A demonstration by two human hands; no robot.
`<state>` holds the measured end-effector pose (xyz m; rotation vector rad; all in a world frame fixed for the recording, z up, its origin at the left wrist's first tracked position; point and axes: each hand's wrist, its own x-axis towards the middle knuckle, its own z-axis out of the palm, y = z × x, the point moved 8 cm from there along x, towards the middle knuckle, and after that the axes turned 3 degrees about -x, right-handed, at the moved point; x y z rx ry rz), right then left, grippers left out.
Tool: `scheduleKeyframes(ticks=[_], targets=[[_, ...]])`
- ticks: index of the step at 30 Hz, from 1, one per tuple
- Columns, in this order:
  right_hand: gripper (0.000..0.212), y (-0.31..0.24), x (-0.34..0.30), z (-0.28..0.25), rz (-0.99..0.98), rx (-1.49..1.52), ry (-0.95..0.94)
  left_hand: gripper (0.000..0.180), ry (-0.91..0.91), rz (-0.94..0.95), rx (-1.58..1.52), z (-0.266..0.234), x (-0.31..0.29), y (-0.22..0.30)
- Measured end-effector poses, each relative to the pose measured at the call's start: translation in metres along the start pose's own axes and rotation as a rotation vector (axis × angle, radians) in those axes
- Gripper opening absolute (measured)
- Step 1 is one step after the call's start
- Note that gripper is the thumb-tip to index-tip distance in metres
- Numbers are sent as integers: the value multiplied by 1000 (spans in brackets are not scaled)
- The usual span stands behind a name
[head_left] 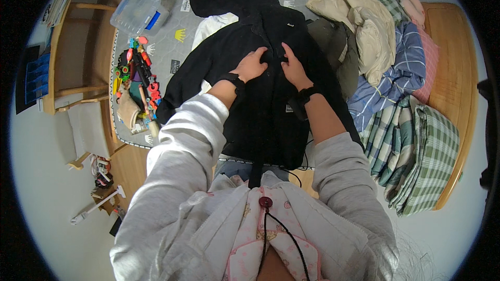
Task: The person buttons a black long-sleeved shirt laid on a patterned mat, then folds the sleeves inward and folds the shirt in half. The shirt is placed on a stack of other folded clothes.
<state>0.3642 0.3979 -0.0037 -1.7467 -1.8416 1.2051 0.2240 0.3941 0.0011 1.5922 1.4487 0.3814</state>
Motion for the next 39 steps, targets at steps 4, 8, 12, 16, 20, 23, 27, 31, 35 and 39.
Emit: scheduleKeyframes(ticks=[4,8,12,16,20,23,27,31,35,39], targets=[[54,8,25,-10,-63,-103,-40,58,21,87,44,3,18,9],[50,31,58,-40,9,40,74,57,16,87,37,12,32,2],[47,47,69,-63,73,360,45,52,29,105,-12,13,44,-9],[45,51,68,-76,67,486,63,47,65,10,-205,15,47,-19],[39,37,55,-84,-71,343,224,35,202,-27,-263,8,42,-22],[32,29,36,-81,-67,61,298,27,327,-1,-282,0,33,-24],[20,3,20,-54,-316,-428,195,27,446,-24,-193,-10,29,-33],[19,-1,14,-16,-410,-787,80,25,445,-33,-308,-8,25,-45],[25,9,29,6,-227,-1072,-10,25,464,-27,-485,-8,16,-52],[26,28,38,21,12,-1211,-256,37,420,-116,-546,-10,7,-54]])
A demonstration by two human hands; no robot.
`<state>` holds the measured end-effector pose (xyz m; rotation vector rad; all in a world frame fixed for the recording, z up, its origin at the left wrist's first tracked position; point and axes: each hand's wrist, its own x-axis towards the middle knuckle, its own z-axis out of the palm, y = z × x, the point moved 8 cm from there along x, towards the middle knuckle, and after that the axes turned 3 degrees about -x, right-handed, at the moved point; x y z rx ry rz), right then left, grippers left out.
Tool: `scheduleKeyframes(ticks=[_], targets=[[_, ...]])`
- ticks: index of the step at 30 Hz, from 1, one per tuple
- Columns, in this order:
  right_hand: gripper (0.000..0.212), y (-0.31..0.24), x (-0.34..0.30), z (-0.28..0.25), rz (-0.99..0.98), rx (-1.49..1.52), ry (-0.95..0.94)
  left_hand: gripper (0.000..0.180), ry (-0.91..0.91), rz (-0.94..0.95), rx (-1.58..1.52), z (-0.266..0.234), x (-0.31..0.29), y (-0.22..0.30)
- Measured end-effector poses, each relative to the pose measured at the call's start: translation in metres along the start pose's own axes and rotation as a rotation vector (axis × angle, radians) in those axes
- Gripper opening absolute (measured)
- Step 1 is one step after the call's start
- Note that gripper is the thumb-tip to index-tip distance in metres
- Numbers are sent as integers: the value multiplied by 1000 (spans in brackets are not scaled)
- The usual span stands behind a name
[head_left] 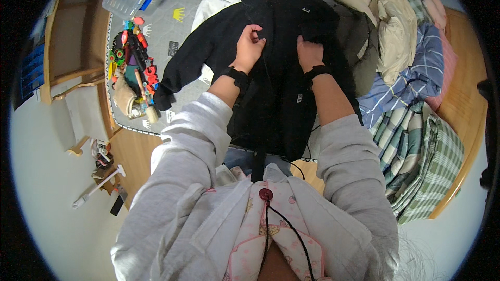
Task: The person buttons a black long-sleeved shirt laid on a patterned mat, then folds the sleeves inward and folds the shirt in half. The shirt is placed on a stack of other folded clothes.
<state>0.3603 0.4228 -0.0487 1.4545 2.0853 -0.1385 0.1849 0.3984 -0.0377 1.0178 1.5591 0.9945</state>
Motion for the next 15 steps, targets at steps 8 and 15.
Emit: scheduleKeyframes(ticks=[8,15], targets=[[50,8,-1,13,-156,-11,101,53,108,-129,-46,-13,-10,4],[51,6,-2,22,-14,-90,23,40,25,-311,-349,-7,-9,-23]])
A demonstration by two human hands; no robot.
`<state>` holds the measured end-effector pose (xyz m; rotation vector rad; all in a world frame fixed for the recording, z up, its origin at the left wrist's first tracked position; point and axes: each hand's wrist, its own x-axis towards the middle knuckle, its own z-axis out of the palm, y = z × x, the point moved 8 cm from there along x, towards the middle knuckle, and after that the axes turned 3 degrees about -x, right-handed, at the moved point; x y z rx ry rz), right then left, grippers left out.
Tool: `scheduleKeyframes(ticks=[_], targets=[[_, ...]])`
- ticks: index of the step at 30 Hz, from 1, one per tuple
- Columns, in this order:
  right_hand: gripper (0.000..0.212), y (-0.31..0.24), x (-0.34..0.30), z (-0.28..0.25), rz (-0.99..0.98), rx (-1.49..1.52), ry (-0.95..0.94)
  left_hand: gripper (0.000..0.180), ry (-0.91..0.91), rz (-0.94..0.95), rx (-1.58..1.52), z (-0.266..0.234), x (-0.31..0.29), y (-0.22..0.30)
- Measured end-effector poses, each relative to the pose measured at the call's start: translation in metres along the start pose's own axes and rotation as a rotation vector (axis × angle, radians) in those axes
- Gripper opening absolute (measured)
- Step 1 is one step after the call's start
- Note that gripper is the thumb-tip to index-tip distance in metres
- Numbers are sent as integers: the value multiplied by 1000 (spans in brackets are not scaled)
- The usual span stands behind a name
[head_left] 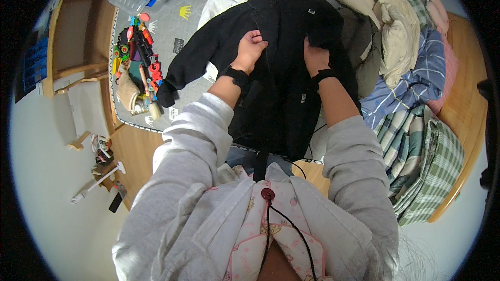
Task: The person buttons a black long-sleeved shirt laid on a patterned mat, then folds the sleeves inward and folds the shirt in half. The shirt is placed on a stack of other folded clothes.
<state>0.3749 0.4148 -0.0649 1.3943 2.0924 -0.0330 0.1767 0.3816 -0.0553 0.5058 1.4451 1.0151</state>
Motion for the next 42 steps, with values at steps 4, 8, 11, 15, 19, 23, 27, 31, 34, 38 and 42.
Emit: scheduleKeyframes(ticks=[4,8,11,15,19,23,27,31,34,38,42], targets=[[46,-1,2,8,-32,-14,-3,34,2,21,-40,-4,-3,3],[39,1,17,18,-63,58,-27,32,4,22,11,2,-5,5],[31,3,20,13,-55,57,25,29,-54,11,-1,9,-5,6],[29,2,11,-6,-104,11,181,24,-98,-3,-66,13,-7,5],[37,3,17,3,-88,3,-21,21,-129,-36,1,11,-5,3],[53,6,18,0,-138,-30,11,22,-202,-40,49,9,0,0],[32,30,10,-19,-306,983,-67,25,-3,192,293,5,0,15],[20,47,1,-48,-330,1297,-186,32,54,277,394,15,-16,27],[20,58,-9,-65,-317,1385,-117,34,-47,444,457,33,-28,40],[19,54,-8,-68,-264,1396,-29,27,-251,587,617,59,-33,41],[19,34,-4,-67,-290,1454,-57,16,-308,521,647,73,-28,31]])
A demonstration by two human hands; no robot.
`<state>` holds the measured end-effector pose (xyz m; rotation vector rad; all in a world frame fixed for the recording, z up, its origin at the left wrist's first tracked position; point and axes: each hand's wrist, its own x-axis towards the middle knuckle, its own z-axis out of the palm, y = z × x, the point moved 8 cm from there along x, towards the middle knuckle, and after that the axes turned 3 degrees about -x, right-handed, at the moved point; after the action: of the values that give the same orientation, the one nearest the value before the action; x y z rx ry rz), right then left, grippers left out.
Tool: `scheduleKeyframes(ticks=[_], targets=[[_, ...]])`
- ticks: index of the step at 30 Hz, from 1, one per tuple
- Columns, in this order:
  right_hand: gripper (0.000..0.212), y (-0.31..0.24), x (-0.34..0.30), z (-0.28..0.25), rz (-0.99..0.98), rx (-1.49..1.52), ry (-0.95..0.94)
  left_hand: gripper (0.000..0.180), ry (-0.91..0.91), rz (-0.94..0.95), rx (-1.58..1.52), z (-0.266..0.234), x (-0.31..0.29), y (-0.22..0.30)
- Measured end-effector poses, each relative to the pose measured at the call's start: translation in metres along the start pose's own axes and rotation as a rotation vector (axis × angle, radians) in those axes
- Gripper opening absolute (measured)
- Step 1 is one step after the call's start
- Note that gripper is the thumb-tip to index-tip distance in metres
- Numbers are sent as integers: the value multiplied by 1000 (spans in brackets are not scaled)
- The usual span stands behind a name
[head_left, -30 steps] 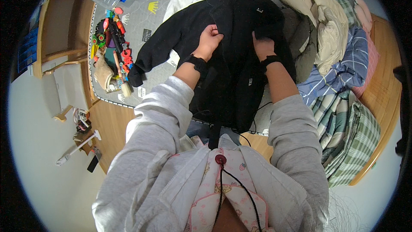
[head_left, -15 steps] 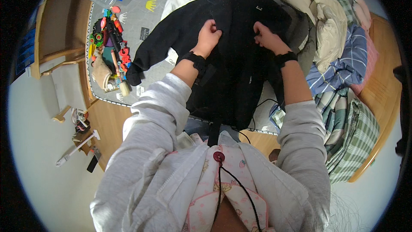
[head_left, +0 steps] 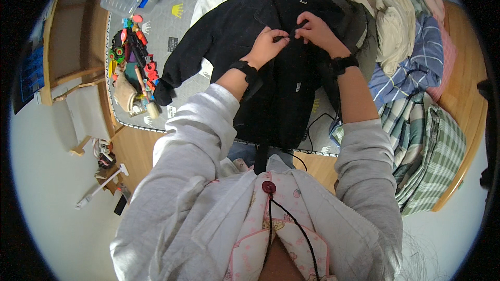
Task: The person buttons a black long-sleeved shirt laid on a patterned mat, then folds the sleeves inward and folds the shirt in half. The shirt is placed on a stack of other folded clothes.
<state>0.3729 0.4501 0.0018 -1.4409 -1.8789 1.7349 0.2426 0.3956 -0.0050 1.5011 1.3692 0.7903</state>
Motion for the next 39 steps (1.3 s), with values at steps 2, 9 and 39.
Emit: scheduleKeyframes(ticks=[2,9,39], targets=[[18,-6,3,9,-53,-2,-7,16,-30,21,62,6,2,2],[20,-10,-5,-4,-93,140,168,13,-78,-277,-317,10,-2,-24],[24,20,-47,59,120,-33,700,16,-40,-458,-804,0,-20,-32]])
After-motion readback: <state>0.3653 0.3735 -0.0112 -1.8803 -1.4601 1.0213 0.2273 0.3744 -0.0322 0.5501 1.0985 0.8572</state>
